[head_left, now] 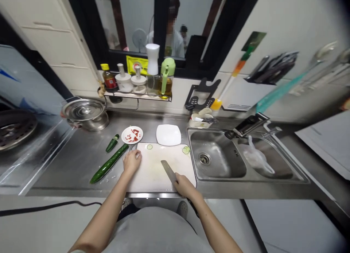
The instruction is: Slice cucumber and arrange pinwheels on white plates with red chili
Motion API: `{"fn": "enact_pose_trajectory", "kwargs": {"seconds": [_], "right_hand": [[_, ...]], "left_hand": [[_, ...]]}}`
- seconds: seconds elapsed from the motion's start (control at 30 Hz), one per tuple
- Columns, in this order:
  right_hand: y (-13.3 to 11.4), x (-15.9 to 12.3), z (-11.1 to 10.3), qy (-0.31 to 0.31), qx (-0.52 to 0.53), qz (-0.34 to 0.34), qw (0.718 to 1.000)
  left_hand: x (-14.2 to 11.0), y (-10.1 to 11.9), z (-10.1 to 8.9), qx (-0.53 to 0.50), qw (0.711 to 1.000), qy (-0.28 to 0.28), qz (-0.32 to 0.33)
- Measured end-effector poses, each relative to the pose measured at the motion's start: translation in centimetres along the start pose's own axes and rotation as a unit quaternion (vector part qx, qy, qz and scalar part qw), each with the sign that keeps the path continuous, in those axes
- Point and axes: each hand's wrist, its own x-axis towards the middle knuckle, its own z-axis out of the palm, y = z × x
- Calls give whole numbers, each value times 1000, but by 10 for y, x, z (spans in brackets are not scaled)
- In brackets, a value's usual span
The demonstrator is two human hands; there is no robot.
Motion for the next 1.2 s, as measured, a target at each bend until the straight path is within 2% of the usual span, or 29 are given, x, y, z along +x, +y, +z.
{"fn": "enact_pose_trajectory", "kwargs": {"seconds": [0.17, 0.27, 0.43, 0.67, 0.83, 1.03, 1.1, 1.2], "right_hand": [[10, 1, 8, 22, 2, -4, 1000], [14, 2, 12, 35, 8, 1, 999], [17, 1, 15, 45, 33, 8, 998], [19, 2, 14, 51, 33, 3, 998], [17, 6, 13, 44, 31, 4, 999], [13, 12, 12, 41, 36, -5, 999], [11, 13, 12, 40, 34, -5, 999], [6, 11, 9, 34, 16, -4, 999]], "left_hand": [[31, 44, 8, 49, 997, -18, 57], [43, 58, 11, 100, 992, -42, 70], [56, 58, 15, 134, 987, -59, 73], [64, 55, 14, 43, 992, -104, 48], [50, 50, 18, -43, 992, -112, 44], [8, 47, 35, -127, 978, -156, 53], [-7, 46, 40, -129, 978, -156, 57], [-25, 45, 41, -77, 986, -133, 58]]}}
